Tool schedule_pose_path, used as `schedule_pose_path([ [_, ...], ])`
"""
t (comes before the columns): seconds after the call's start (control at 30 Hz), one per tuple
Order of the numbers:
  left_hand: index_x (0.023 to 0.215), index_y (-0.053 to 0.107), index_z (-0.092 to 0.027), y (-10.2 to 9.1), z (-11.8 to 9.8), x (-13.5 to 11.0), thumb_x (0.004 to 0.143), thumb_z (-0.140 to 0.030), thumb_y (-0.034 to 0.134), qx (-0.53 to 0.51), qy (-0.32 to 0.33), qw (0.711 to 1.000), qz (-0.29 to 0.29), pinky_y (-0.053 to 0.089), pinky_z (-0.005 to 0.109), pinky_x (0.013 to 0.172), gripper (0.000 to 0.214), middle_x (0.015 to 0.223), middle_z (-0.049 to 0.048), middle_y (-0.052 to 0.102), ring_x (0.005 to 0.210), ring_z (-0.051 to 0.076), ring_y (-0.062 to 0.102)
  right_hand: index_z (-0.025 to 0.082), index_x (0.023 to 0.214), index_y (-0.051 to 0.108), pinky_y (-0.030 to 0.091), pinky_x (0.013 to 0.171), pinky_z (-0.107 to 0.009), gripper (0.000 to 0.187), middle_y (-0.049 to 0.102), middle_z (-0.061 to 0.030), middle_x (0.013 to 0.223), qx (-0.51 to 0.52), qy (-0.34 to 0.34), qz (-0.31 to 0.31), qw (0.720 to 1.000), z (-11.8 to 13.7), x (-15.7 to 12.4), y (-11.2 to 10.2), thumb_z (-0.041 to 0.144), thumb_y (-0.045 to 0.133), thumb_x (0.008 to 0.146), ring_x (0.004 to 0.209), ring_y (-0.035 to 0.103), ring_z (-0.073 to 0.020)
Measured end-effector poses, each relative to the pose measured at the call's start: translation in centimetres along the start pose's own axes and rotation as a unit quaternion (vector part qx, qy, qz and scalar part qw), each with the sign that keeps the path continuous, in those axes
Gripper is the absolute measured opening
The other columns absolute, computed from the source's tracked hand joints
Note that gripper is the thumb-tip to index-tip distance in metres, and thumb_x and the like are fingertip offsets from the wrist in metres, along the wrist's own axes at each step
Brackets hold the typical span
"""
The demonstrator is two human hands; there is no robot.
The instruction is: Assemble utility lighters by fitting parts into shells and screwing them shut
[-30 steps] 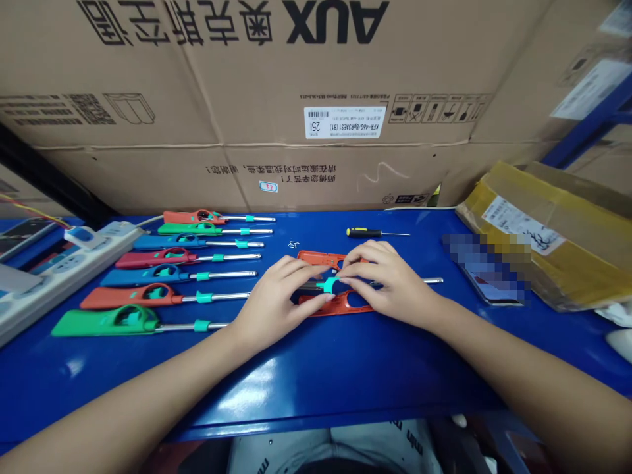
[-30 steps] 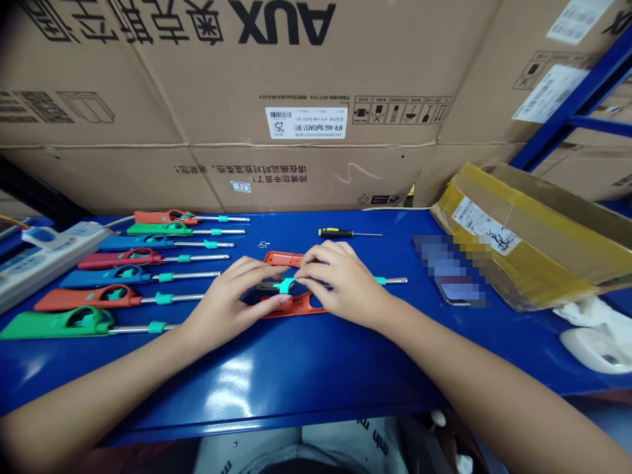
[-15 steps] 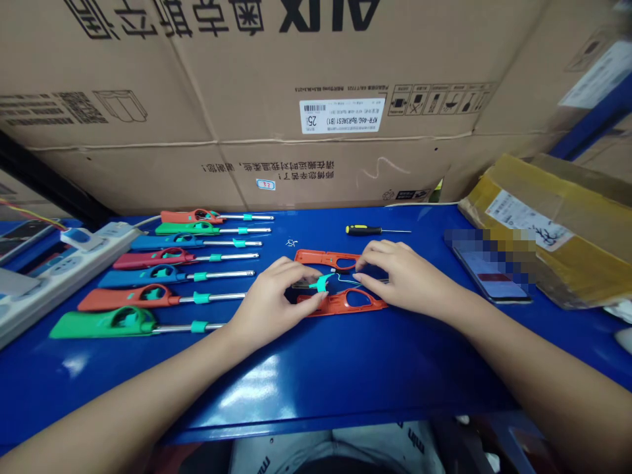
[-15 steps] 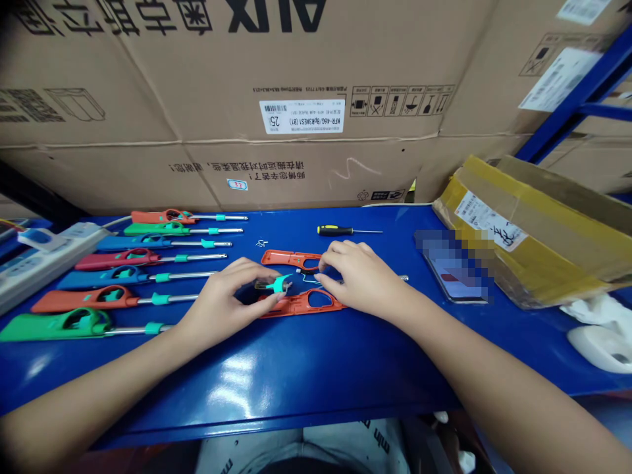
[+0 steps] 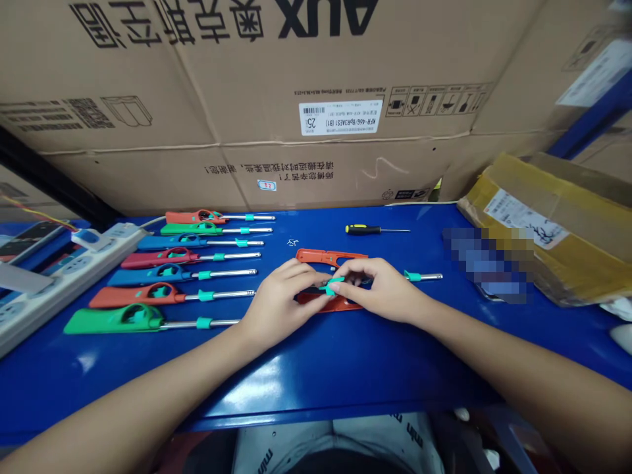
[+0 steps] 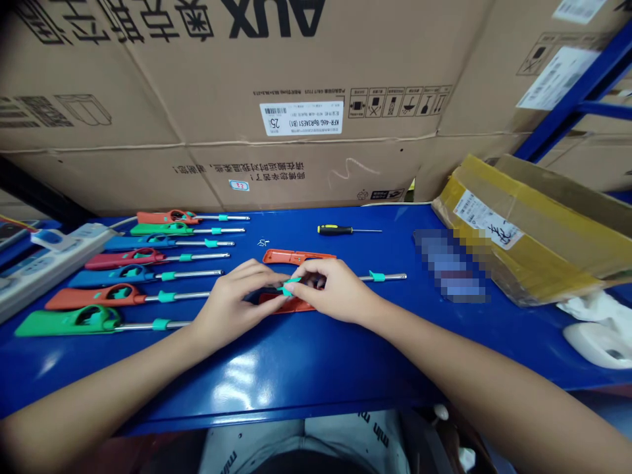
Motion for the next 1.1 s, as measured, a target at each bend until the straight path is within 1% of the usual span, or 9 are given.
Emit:
schedule_pose_path([
  [0.27,0.099,0.072,-0.018,0.0,-1.1,1.2,0.096,-0.030,0.062,0.113,0.068,0.991,0.027,0.050,0.033,0.075,0.016,0.086,0.0050,0.074,0.077,0.018,0.061,0.019,0.078,0.071,0.049,0.066,-0.028,0.028,0.069,-0.0007,0.074,0.047,0.027,0.019,0.998,-0.4,0.1,-1.1,0.045,0.064,0.086,0.067,0.059,-0.0137],
  [0.43,0.105,0.070,-0.017,-0.1,-1.8,2.5,0.098,-0.026,0.057,0.166,0.100,0.980,0.038,0.050,0.034,0.076,0.017,0.096,0.0060,0.075,0.080,0.019,0.060,0.018,0.086,0.074,0.043,0.054,-0.023,0.030,0.066,0.0005,0.068,0.069,0.057,0.038,0.995,-0.6,0.0,-2.4,0.047,0.067,0.086,0.059,0.055,-0.0104],
  [0.57,0.111,0.069,-0.019,0.3,-2.3,3.2,0.098,-0.021,0.054,0.186,0.117,0.975,0.047,0.050,0.033,0.075,0.020,0.096,0.0054,0.075,0.082,0.019,0.061,0.018,0.098,0.075,0.047,0.056,-0.022,0.032,0.070,0.0008,0.077,0.119,0.076,0.066,0.988,-1.1,-0.1,-3.1,0.042,0.078,0.078,0.060,0.057,-0.0085],
  [0.67,0.113,0.068,-0.019,0.6,-2.7,3.6,0.096,-0.016,0.052,0.183,0.120,0.974,0.054,0.050,0.032,0.076,0.024,0.098,0.0050,0.076,0.082,0.019,0.062,0.017,0.100,0.075,0.053,0.058,-0.023,0.036,0.070,0.0022,0.076,0.173,0.080,0.090,0.978,-1.2,-0.1,-3.2,0.035,0.085,0.070,0.058,0.060,-0.0077],
  [0.8,0.117,0.065,-0.019,0.3,-2.3,4.2,0.092,-0.017,0.057,0.178,0.071,0.980,0.060,0.053,0.033,0.076,0.027,0.100,0.0055,0.075,0.087,0.020,0.064,0.016,0.093,0.076,0.059,0.062,-0.024,0.031,0.069,0.0024,0.070,0.202,0.094,0.072,0.972,-1.2,-0.1,-3.5,0.030,0.087,0.068,0.061,0.065,-0.0094],
  [0.9,0.125,0.064,-0.020,-0.1,-0.7,4.9,0.084,-0.027,0.070,0.198,-0.023,0.971,0.129,0.054,0.036,0.071,0.042,0.100,0.0067,0.073,0.092,0.026,0.067,0.014,0.086,0.074,0.061,0.063,-0.023,0.024,0.069,0.0021,0.072,0.214,0.110,0.055,0.969,-1.1,-0.1,-3.9,0.023,0.086,0.067,0.063,0.066,-0.0092],
  [0.93,0.120,0.067,-0.021,0.0,-0.1,5.0,0.082,-0.031,0.073,0.198,-0.045,0.965,0.165,0.055,0.036,0.071,0.040,0.101,0.0066,0.073,0.093,0.027,0.067,0.015,0.085,0.073,0.061,0.063,-0.022,0.023,0.069,0.0018,0.074,0.218,0.114,0.048,0.968,-1.1,-0.1,-4.0,0.021,0.086,0.067,0.063,0.067,-0.0091],
  [1.0,0.104,0.073,-0.024,0.1,0.7,5.2,0.083,-0.031,0.072,0.187,-0.049,0.961,0.199,0.055,0.034,0.074,0.023,0.099,0.0045,0.072,0.095,0.026,0.068,0.015,0.086,0.070,0.060,0.063,-0.021,0.024,0.070,0.0014,0.078,0.228,0.123,0.030,0.966,-1.2,0.0,-4.4,0.018,0.085,0.067,0.065,0.068,-0.0089],
  [1.1,0.105,0.074,-0.024,0.6,1.5,5.3,0.087,-0.024,0.066,0.177,-0.053,0.960,0.208,0.055,0.031,0.076,0.020,0.101,0.0040,0.071,0.095,0.022,0.069,0.016,0.088,0.068,0.059,0.060,-0.019,0.027,0.070,0.0018,0.077,0.241,0.131,0.005,0.962,-1.6,0.3,-4.8,0.014,0.084,0.066,0.065,0.068,-0.0083],
])
Point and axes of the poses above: each hand's wrist, its own x-axis towards the middle knuckle, its own y-axis out of the palm, z = x × y, the point moved 5 cm from there along x, towards the middle knuckle
